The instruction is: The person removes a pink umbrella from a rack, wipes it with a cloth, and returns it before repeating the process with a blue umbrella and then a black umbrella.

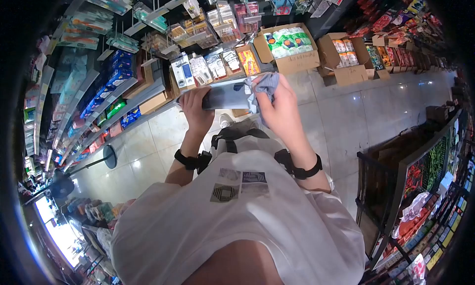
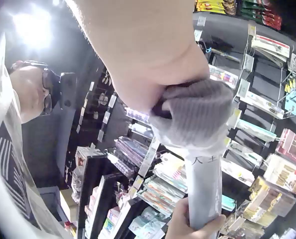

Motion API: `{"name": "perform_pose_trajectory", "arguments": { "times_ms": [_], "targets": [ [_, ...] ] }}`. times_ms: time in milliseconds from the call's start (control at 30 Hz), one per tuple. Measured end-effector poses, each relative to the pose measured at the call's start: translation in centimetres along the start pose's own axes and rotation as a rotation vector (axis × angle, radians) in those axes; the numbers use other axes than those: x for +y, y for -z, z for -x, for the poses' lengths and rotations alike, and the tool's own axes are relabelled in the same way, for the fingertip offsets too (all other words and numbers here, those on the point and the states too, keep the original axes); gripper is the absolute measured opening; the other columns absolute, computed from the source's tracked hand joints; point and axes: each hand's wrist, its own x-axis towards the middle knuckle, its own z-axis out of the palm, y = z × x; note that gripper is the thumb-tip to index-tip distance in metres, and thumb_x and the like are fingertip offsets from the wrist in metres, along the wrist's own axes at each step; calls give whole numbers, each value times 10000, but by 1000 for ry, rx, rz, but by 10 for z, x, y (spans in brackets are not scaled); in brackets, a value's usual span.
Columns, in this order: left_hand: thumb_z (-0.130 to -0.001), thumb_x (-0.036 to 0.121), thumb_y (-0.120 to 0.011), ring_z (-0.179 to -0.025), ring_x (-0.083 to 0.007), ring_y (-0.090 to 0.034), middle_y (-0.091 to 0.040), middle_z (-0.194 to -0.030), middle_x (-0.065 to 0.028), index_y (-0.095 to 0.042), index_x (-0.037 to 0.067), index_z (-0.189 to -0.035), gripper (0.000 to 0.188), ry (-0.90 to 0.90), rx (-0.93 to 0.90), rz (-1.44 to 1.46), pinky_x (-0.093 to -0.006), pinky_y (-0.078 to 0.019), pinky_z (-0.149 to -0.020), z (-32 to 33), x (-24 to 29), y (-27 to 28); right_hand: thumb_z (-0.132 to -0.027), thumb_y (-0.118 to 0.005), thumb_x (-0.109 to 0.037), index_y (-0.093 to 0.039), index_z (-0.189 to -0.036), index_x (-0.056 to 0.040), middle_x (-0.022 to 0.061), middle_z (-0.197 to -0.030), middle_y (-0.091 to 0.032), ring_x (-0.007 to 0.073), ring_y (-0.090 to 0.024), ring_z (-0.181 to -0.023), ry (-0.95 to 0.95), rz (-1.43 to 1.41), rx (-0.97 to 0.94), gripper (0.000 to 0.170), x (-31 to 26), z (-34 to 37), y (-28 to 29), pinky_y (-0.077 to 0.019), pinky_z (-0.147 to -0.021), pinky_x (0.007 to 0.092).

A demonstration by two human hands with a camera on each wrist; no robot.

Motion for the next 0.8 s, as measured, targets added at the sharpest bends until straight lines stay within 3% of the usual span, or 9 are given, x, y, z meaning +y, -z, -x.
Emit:
{"name": "perform_pose_trajectory", "arguments": {
  "times_ms": [100, 200, 300, 467, 600, 800],
  "targets": [
    [-613, -17, -670, -921, -254, -571, -632, -965, -51, -582, 126, -1063, 480, -49, 75, -8, -394, -360, -875, 3, -1, 6, -815, -583, 10, -633, -977, 10, 80, -909, -610, 134, -575, -785, -57, 24, 45, 169, 6, 3, -2, -457, -705, 262],
    [-604, -20, -661, -923, -253, -572, -632, -969, -49, -590, 123, -1064, 487, -24, 100, 15, -388, -356, -880, 4, 2, 10, -816, -596, 2, -636, -995, 9, 78, -901, -616, 134, -580, -775, -85, 32, 41, 183, 16, 6, -1, -459, -695, 262],
    [-590, -32, -642, -936, -253, -573, -632, -976, -45, -609, 119, -1051, 487, 73, 58, 30, -378, -355, -887, 6, 5, 9, -832, -617, -42, -634, -949, 6, 143, -900, -611, 268, -619, -784, -60, 42, 76, 127, 13, 9, -5, -475, -706, 333],
    [-585, -39, -615, -962, -267, -573, -636, -992, -30, -646, 134, -1043, 491, 196, -8, 67, -368, -369, -885, 5, 21, 7, -800, -600, -27, -638, -949, 8, 152, -904, -610, 282, -623, -781, 4, 95, 85, 157, 7, 12, -4, -478, -690, 337],
    [-587, -33, -622, -959, -277, -572, -637, -993, -28, -651, 151, -1068, 515, 225, -42, 77, -369, -379, -880, 4, 27, 6, -785, -586, -18, -645, -950, 8, 148, -897, -610, 275, -623, -760, -64, 128, 64, 177, 8, 15, 1, -478, -672, 330],
    [-597, -23, -630, -950, -277, -575, -636, -989, -36, -654, 155, -1055, 492, 228, -82, 97, -377, -397, -863, 6, 25, 5, -772, -602, -5, -671, -929, 4, 128, -894, -613, 246, -623, -741, 13, 69, 32, 172, 13, 19, 6, -477, -661, 307]
  ]
}}
